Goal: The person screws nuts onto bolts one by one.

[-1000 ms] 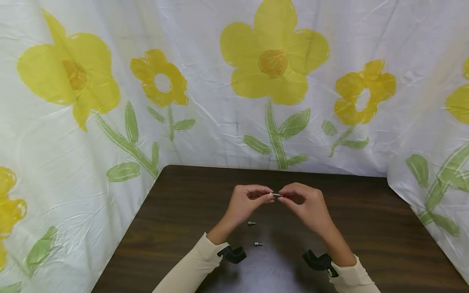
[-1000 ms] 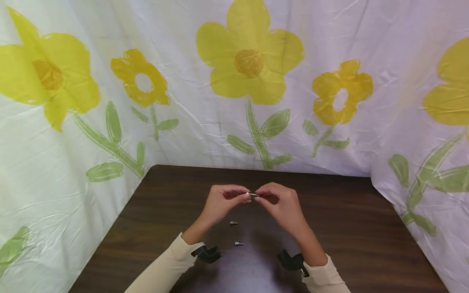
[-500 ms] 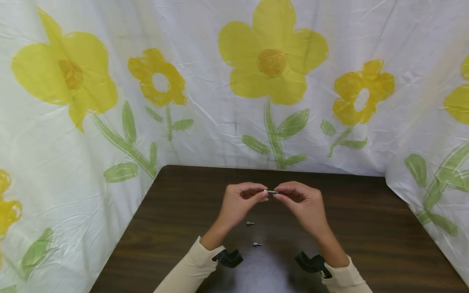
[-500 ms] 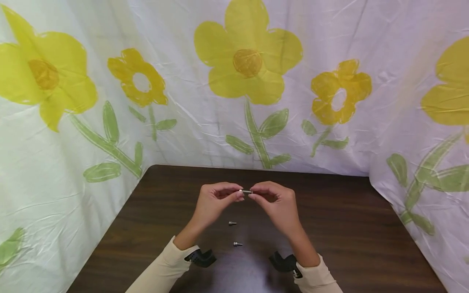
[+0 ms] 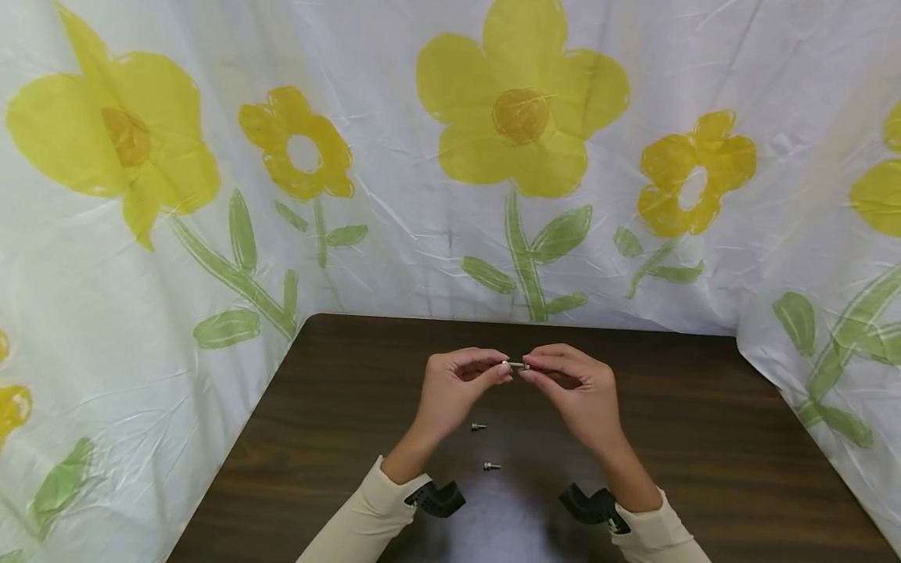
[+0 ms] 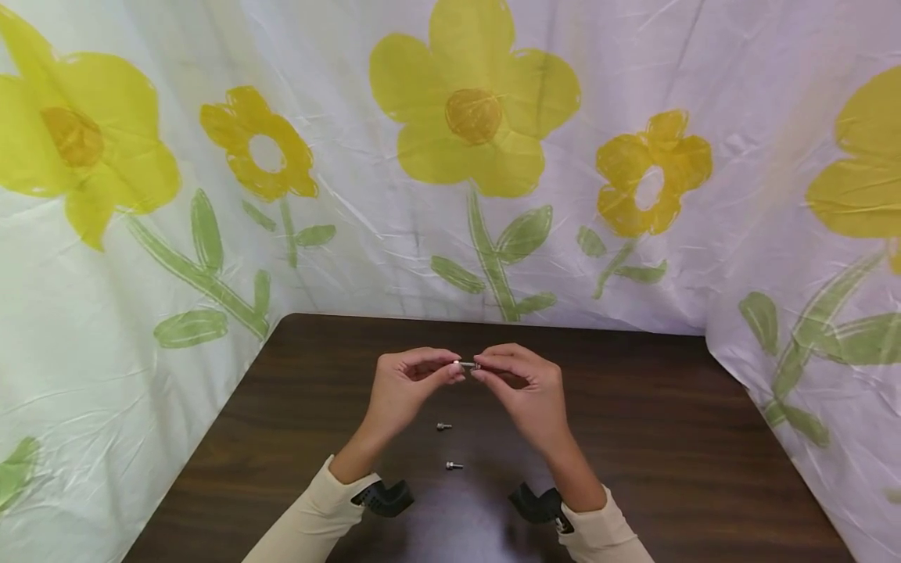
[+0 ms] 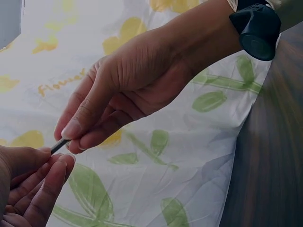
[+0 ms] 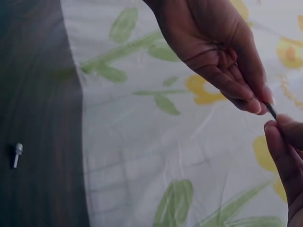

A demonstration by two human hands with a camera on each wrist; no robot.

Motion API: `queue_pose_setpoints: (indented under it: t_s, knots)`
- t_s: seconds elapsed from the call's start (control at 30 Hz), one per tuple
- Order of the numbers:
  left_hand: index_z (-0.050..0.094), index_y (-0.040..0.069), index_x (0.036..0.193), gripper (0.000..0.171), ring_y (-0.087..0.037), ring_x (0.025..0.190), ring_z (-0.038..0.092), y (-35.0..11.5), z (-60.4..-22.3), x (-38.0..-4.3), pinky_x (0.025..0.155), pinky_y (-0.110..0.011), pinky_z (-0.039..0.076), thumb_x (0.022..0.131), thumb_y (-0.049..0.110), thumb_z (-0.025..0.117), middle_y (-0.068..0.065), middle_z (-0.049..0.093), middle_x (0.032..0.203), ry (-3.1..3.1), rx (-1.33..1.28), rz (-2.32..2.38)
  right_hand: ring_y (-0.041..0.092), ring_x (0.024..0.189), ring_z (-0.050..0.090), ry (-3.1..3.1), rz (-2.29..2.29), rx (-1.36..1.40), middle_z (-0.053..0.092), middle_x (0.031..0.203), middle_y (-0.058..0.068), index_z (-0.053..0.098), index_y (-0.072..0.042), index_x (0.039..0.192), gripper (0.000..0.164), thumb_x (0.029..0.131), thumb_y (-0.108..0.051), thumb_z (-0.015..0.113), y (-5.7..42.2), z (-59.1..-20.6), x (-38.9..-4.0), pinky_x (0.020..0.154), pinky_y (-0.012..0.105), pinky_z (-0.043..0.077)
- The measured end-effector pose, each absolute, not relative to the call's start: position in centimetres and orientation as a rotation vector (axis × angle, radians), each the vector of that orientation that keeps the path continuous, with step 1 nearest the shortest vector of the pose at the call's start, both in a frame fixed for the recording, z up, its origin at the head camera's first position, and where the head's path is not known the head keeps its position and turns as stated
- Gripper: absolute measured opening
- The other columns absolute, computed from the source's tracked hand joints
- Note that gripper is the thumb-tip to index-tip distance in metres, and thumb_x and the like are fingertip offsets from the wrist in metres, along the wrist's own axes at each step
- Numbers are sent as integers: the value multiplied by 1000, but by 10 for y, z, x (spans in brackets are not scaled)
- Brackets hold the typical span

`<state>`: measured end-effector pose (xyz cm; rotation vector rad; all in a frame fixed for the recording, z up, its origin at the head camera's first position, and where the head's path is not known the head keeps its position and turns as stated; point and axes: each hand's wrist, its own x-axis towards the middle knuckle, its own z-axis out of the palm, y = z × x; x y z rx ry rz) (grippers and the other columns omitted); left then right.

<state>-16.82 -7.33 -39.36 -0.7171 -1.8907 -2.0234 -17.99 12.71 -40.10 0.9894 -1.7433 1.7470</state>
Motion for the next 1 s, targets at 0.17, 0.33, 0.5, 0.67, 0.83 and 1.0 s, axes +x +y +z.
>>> queue_pose_setpoints:
  t_s: [0.17, 0.33, 0.5, 0.67, 0.83, 1.0]
  knots:
    - [76, -2, 98, 9, -23, 77, 76, -74, -393, -167, 73, -40, 62, 90, 3, 76, -15, 76, 90, -1905, -716, -2034, 17, 87, 72, -1764, 1700, 947, 70, 96, 24, 75, 11, 96, 34, 70, 32, 72, 126, -402, -178, 73, 24, 60]
    - [74, -9, 98, 13, -23, 77, 76, -75, -393, -165, 73, -41, 62, 90, 1, 76, -17, 76, 89, -1900, -737, -2034, 17, 86, 71, -1773, 1647, 944, 72, 94, 20, 77, 8, 97, 33, 72, 29, 74, 125, -403, -178, 73, 21, 59]
    - [72, -13, 100, 17, -22, 78, 76, -76, -391, -164, 72, -41, 62, 90, 1, 76, -18, 75, 91, -1882, -756, -2031, 20, 84, 73, -1754, 1644, 986, 73, 94, 20, 75, 8, 100, 24, 79, 18, 76, 124, -401, -178, 74, 23, 60]
    - [74, -10, 99, 14, -23, 78, 76, -77, -389, -162, 71, -40, 62, 89, -1, 76, -19, 75, 92, -1874, -763, -2024, 18, 81, 74, -1758, 1618, 990, 74, 93, 19, 75, 6, 103, 32, 75, 22, 76, 123, -398, -176, 71, 24, 60]
    - [74, -10, 99, 14, -22, 78, 76, -79, -388, -162, 70, -40, 62, 88, -3, 77, -19, 75, 92, -1873, -788, -2016, 14, 81, 73, -1755, 1610, 999, 74, 92, 18, 75, 5, 100, 40, 69, 29, 75, 123, -395, -174, 70, 23, 60]
    - [73, -11, 98, 13, -22, 76, 76, -81, -388, -162, 67, -40, 62, 87, -5, 77, -20, 75, 89, -1869, -822, -1996, 17, 85, 72, -1718, 1531, 1054, 74, 92, 17, 76, 4, 97, 41, 65, 29, 78, 123, -397, -177, 75, 21, 59]
